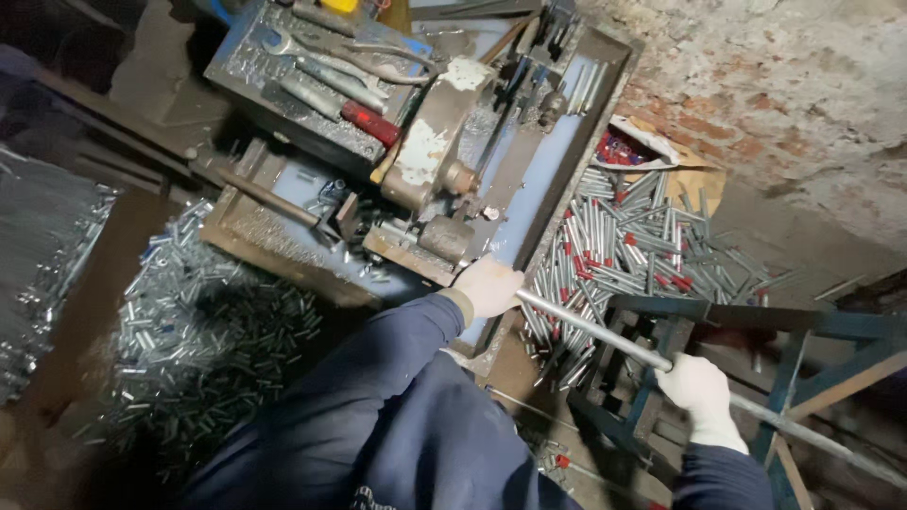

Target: The person operates a manual metal cutting machine by repeatedly pulling a long metal rod through the cutting mechanism. The person wears gloves and uses both hands to guide the rod. Cut metal pieces accumulate on the floor and in a bin nearby.

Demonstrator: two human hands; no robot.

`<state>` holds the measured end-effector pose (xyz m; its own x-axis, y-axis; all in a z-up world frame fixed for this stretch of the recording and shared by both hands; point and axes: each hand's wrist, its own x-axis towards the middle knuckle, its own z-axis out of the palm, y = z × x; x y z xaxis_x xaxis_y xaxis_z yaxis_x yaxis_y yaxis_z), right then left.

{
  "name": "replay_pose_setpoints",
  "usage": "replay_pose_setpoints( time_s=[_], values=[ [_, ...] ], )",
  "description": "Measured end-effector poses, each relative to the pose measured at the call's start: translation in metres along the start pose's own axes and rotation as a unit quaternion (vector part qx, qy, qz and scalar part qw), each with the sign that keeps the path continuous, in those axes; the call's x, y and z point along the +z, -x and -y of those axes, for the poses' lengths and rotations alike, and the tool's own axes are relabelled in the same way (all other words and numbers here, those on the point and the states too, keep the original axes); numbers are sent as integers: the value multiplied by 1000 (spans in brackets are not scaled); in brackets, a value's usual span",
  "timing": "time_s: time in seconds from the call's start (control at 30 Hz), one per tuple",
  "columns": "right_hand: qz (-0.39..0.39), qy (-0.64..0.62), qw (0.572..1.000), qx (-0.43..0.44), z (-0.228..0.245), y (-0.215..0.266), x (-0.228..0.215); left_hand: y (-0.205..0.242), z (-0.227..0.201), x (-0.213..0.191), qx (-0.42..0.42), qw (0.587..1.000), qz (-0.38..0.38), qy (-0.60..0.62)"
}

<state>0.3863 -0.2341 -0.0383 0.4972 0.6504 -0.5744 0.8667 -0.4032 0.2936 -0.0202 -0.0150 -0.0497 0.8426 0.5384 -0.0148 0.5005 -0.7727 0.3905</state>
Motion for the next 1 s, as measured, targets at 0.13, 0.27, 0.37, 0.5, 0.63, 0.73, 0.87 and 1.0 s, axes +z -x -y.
replay_pose_setpoints(
  time_s=[0.13, 0.27, 0.37, 0.5, 0.63, 0.73, 0.87, 1.0],
  values=[
    [86, -19, 995, -49, 3, -14, -19, 0, 6, 8, 19, 999, -38, -27],
    [60, 0, 998, -11, -3, -14, -26, -16, 0, 11, 9, 996, -77, -37],
    [55, 8, 998, 5, -3, -22, -23, -15, 2, 4, -2, 998, -55, -29],
    [110, -25, 993, -23, -12, -33, -40, -26, 0, 2, -8, 999, -30, -29],
    [115, 5, 993, -29, -13, -51, -31, -37, -13, -69, -40, 981, 189, -13],
    [106, -12, 994, -19, -14, -46, -39, -47, -9, -63, -19, 985, 168, -44],
    [14, -53, 998, 4, -1, -13, -43, -40, -5, -66, -20, 989, 147, -28],
    [-96, -106, 990, 13, -23, 9, -25, -33, -6, -52, -8, 985, 156, -69]
  ],
)
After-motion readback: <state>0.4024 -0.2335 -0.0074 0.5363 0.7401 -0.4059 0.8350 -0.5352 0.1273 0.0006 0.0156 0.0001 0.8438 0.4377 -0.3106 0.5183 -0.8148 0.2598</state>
